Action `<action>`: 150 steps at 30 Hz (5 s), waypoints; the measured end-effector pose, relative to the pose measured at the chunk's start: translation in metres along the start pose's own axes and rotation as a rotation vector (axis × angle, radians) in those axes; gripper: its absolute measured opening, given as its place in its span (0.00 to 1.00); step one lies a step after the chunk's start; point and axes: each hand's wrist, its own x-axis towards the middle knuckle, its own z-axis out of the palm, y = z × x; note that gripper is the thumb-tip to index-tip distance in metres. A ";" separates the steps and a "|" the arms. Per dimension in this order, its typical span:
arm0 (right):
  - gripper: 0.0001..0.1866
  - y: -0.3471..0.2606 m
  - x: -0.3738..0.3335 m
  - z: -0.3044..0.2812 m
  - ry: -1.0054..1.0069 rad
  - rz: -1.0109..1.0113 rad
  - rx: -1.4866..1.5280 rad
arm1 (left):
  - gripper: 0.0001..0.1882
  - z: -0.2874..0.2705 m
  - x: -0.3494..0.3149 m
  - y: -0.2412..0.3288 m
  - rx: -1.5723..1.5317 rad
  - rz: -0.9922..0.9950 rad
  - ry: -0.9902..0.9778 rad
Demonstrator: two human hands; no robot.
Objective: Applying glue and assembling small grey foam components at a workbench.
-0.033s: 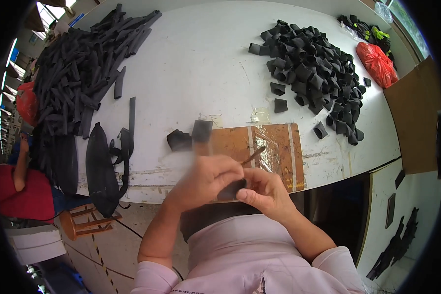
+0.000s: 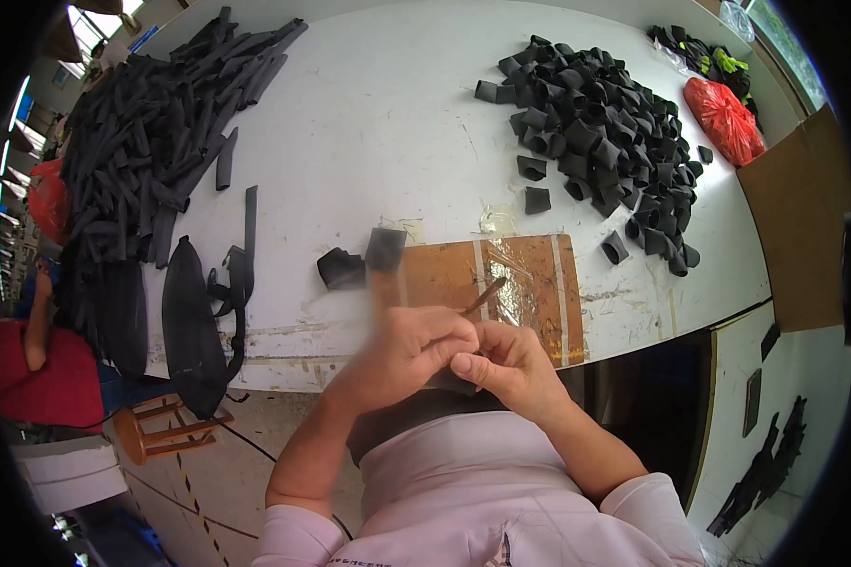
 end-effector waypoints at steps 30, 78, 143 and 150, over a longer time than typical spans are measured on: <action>0.11 0.001 -0.013 -0.002 0.279 -0.753 -0.897 | 0.01 0.087 -0.023 -0.010 0.370 0.115 0.819; 0.16 -0.076 0.032 -0.023 -0.250 -0.097 0.123 | 0.08 0.026 0.012 0.029 -1.339 0.075 0.365; 0.12 -0.025 -0.021 -0.022 0.114 0.125 0.723 | 0.06 0.084 0.006 0.013 -0.077 0.197 0.747; 0.10 -0.037 -0.025 -0.025 0.397 -0.676 -0.547 | 0.05 0.078 -0.001 0.012 -0.107 -0.023 0.617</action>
